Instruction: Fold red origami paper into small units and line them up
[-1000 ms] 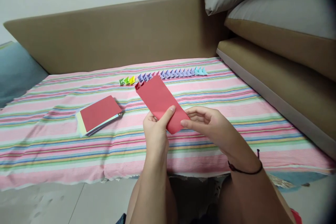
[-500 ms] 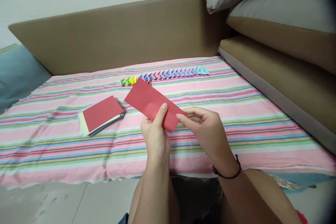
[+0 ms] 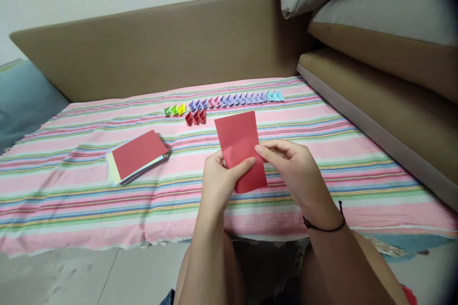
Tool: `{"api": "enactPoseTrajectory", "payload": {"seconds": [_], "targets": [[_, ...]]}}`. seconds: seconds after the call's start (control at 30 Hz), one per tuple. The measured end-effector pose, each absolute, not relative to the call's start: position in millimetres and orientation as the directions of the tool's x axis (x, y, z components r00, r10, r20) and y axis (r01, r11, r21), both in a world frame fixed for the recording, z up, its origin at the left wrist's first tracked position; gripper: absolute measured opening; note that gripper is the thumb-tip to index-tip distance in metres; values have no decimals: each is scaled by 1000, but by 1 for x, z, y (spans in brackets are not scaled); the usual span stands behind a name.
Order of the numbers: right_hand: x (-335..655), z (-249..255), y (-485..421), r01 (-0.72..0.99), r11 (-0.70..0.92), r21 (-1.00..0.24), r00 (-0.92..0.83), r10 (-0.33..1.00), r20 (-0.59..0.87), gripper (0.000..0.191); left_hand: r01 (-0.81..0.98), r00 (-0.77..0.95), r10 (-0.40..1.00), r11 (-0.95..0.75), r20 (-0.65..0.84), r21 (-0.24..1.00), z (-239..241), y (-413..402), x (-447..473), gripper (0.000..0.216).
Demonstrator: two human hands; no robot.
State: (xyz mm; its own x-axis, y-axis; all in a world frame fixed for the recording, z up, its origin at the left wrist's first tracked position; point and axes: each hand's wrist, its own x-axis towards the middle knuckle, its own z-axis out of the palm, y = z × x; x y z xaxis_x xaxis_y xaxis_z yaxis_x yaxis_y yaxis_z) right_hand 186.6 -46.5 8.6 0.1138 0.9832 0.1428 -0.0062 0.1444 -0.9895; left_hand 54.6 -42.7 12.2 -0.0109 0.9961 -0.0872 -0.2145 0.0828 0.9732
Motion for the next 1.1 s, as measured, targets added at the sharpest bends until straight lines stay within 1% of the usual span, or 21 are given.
{"api": "enactPoseTrajectory", "payload": {"seconds": [0.1,0.2,0.33,0.47,0.6,0.8,0.93,1.03,1.1], "targets": [[190,7,-46,7,138,-990,83,987,138,18,-193,15,995,98,-97,976,11,-42,54,27],[191,6,-46,8,148,-989,91,985,148,17,-196,30,994,110,-106,975,11,-42,54,28],[188,4,-45,-3,159,-987,160,975,157,16,-235,49,991,130,-122,963,10,-42,55,28],[187,2,-44,3,182,-983,252,952,177,16,-214,81,988,150,-135,965,8,-40,56,32],[188,-1,-42,-56,192,-980,305,938,167,17,-197,133,979,181,-156,964,7,-39,55,36],[190,-4,-38,-108,211,-972,388,909,154,16,-98,198,963,204,-182,974,9,-39,55,26],[193,-5,-37,-108,196,-975,351,925,147,14,-117,188,967,196,-172,973,9,-39,57,29],[195,-5,-38,-72,178,-981,276,949,152,13,-213,149,976,189,-159,959,9,-38,57,30],[196,-3,-39,-60,161,-985,194,970,146,14,-271,97,984,172,-151,947,9,-37,54,26]]}}
